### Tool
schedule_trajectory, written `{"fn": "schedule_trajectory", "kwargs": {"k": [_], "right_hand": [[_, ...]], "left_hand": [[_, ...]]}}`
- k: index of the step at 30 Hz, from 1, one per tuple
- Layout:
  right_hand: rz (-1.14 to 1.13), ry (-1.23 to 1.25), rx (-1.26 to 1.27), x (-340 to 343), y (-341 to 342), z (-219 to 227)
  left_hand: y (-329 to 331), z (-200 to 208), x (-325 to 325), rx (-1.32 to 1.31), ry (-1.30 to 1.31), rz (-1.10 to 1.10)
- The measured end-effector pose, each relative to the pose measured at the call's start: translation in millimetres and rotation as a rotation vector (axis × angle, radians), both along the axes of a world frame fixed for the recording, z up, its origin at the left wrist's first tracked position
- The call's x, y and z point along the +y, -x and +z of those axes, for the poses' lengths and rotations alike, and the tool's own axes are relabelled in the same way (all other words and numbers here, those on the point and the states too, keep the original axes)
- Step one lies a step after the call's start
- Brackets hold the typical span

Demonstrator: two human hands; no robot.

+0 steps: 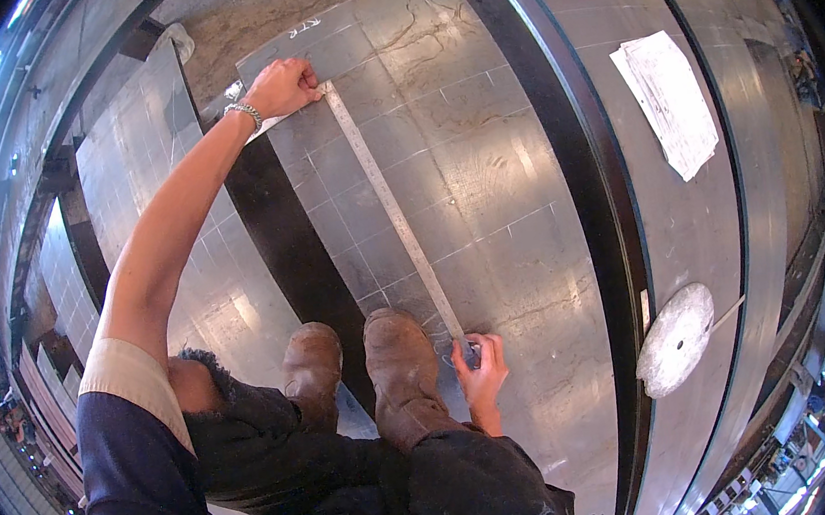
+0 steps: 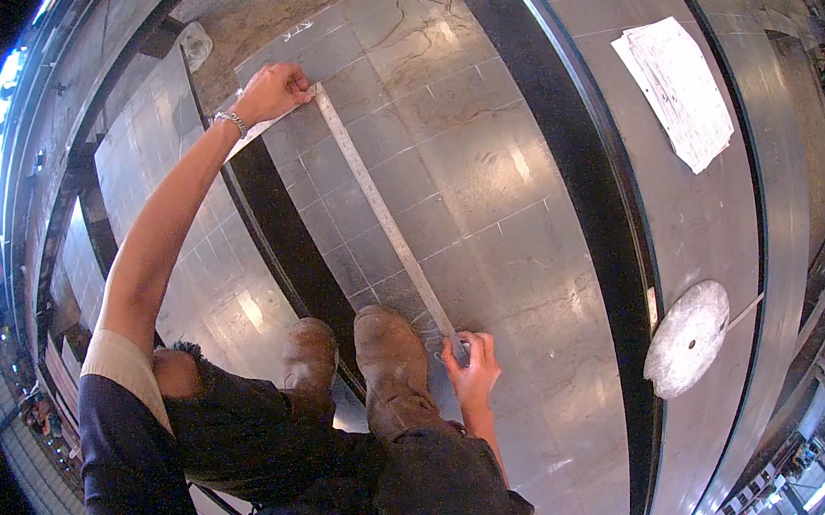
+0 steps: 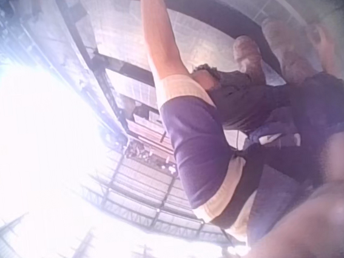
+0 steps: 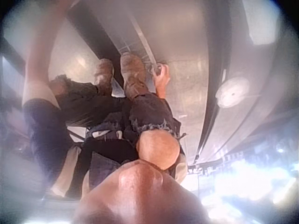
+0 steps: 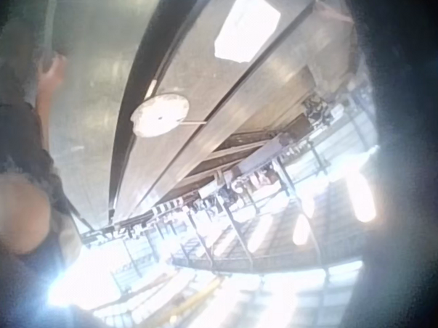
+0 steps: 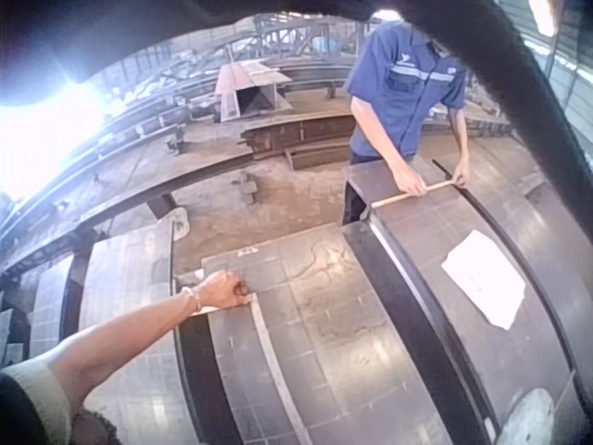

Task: The person uses a metal square and a marker to draw straight lines on a large metal sheet. They repeatedly reposition the square and mark along its edges to create a grid pattern. Another person is visible nearby, also marking a separate metal sheet.

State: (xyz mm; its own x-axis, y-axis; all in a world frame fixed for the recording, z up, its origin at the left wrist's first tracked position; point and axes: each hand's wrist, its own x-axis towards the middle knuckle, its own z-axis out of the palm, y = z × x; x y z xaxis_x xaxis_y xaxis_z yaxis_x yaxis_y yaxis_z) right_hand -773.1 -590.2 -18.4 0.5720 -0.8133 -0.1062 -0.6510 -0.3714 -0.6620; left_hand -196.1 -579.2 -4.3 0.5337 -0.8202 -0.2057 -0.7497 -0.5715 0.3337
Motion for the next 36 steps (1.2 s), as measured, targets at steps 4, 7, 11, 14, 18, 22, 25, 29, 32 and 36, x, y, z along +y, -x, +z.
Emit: {"fn": "schedule_trajectory", "kwargs": {"k": [4,7,11,14,18,22,25,29,32,36], "right_hand": [[-0.006,-0.031,0.023,0.1,1.3,1.1],[-0.012,-0.037,0.024,0.6,2.0,0.0],[0.000,-0.019,0.026,0.6,2.0,-0.7],[0.008,-0.014,0.028,0.4,0.9,0.4],[0.003,-0.019,0.034,0.4,1.2,2.7],[0.007,-0.011,0.027,-0.4,1.4,2.7],[0.005,-0.033,0.019,-1.6,-0.2,5.6],[0.020,-0.025,0.017,-2.1,-0.6,4.3],[0.017,-0.023,0.015,-1.9,-1.6,5.4],[0.012,-0.027,0.029,-1.0,-2.1,6.1]], "left_hand": [[2.7,2.0,-2.2,-0.007,-0.018,0.002],[4.4,4.1,-4.1,-0.001,-0.032,0.011],[3.0,3.5,-2.9,0.002,-0.025,-0.005],[0.5,1.7,-0.9,-0.010,-0.024,-0.029],[4.6,2.5,-3.6,-0.035,-0.019,-0.034],[6.1,3.6,-4.9,-0.043,-0.021,-0.021],[7.3,3.8,-5.7,-0.059,-0.009,-0.017],[6.2,5.2,-4.6,-0.058,-0.002,-0.016],[6.1,7.6,-7.6,-0.047,-0.046,-0.016],[1.4,4.7,-7.2,-0.051,-0.050,-0.036]]}}
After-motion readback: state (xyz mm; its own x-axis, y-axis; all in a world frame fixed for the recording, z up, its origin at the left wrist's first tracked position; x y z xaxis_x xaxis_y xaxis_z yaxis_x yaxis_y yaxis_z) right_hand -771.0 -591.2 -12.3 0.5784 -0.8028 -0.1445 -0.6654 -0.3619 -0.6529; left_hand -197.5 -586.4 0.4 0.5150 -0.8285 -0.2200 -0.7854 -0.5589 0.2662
